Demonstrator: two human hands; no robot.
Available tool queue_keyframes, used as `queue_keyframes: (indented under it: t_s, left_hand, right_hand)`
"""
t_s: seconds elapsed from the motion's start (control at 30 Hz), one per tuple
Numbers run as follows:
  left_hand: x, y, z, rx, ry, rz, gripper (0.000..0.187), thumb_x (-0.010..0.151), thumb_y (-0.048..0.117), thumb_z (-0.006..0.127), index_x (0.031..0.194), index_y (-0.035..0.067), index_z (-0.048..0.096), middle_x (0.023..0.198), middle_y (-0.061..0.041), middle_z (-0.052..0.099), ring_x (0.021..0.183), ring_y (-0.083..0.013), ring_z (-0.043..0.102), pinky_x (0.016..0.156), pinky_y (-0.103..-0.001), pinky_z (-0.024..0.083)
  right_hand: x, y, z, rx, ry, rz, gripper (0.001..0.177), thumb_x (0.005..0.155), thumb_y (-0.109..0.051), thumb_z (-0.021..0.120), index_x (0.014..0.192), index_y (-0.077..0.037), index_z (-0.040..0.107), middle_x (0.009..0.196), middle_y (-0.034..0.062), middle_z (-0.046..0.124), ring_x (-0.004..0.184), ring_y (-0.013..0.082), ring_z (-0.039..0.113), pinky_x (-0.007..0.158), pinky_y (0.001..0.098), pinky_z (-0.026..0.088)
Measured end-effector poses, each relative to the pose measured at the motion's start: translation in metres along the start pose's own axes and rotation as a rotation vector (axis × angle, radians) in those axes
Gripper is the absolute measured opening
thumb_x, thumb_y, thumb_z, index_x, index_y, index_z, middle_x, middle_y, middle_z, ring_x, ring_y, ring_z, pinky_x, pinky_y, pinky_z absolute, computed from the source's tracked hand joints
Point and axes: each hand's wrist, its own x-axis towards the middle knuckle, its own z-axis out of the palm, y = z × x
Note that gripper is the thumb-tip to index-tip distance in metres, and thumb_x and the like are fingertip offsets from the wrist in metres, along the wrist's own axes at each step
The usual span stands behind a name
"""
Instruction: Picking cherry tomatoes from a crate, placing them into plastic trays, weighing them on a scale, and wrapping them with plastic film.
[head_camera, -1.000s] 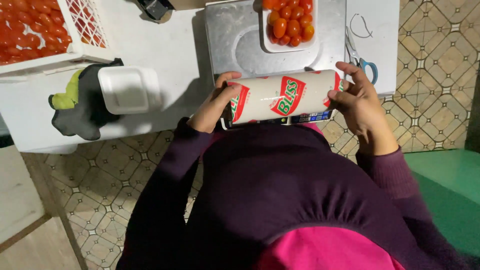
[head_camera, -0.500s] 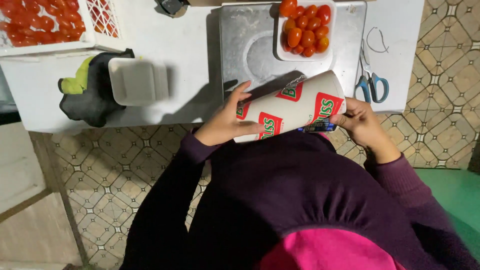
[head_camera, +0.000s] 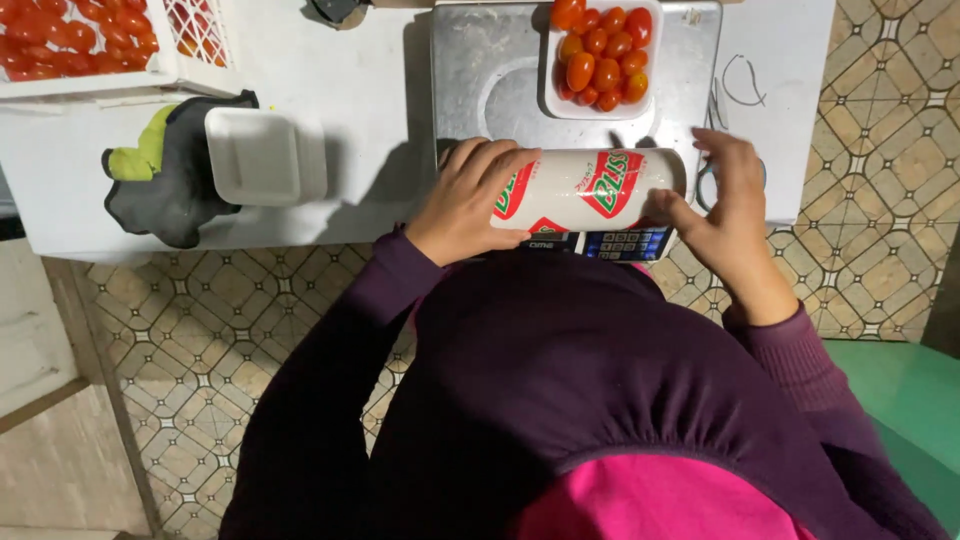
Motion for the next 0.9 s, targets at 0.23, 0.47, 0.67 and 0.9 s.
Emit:
queue_keyframes:
  t_s: [0.23, 0.47, 0.67, 0.9]
  left_hand:
    - [-0.007, -0.006, 0.003, -0.082, 0.003, 0.005, 0.089, 0.067, 0.037, 0.095, 0.142, 0.014, 0.053, 0.131, -0.014, 0.056, 0.120, -0.0406, 0.052, 0.101, -0.053, 0.041]
    - [0.013, 0.043, 0.029, 0.188, 0.277, -0.054, 0.065, 0.077, 0.061, 0.076, 0.124, 0.019, 0.060, 0.116, -0.002, 0.054, 0.107, -0.0278, 0.053, 0.083, -0.047, 0.039]
    - [0.035, 0.044, 0.059, 0.357, 0.496, 0.005, 0.016, 0.094, 0.037, 0.061, 0.092, 0.021, 0.061, 0.086, 0.002, 0.049, 0.082, -0.0246, 0.055, 0.069, -0.041, 0.041]
    - [0.039, 0.020, 0.034, 0.287, 0.293, 0.119, 0.019, 0.094, 0.036, 0.067, 0.089, 0.018, 0.063, 0.085, -0.001, 0.054, 0.081, -0.0269, 0.059, 0.061, -0.040, 0.049]
  right_hand:
    - [0.020, 0.027, 0.042, -0.426, 0.037, -0.461, 0.012, 0.094, -0.017, 0.076, 0.106, -0.016, 0.078, 0.106, 0.0054, 0.066, 0.103, 0.0282, 0.059, 0.091, 0.0414, 0.043]
    - [0.016, 0.064, 0.064, -0.387, 0.154, -0.487, 0.005, 0.100, -0.012, 0.074, 0.099, -0.011, 0.069, 0.091, 0.0044, 0.062, 0.091, 0.0310, 0.058, 0.079, 0.0424, 0.043]
    - [0.008, 0.030, 0.070, -0.192, 0.180, -0.387, 0.008, 0.105, -0.005, 0.064, 0.098, -0.003, 0.062, 0.083, 0.0163, 0.063, 0.077, 0.0436, 0.061, 0.069, 0.0496, 0.047]
    - [0.003, 0.060, 0.071, 0.024, 0.202, -0.456, 0.015, 0.107, -0.010, 0.060, 0.096, -0.003, 0.065, 0.081, 0.0114, 0.066, 0.071, 0.0382, 0.065, 0.069, 0.0437, 0.051]
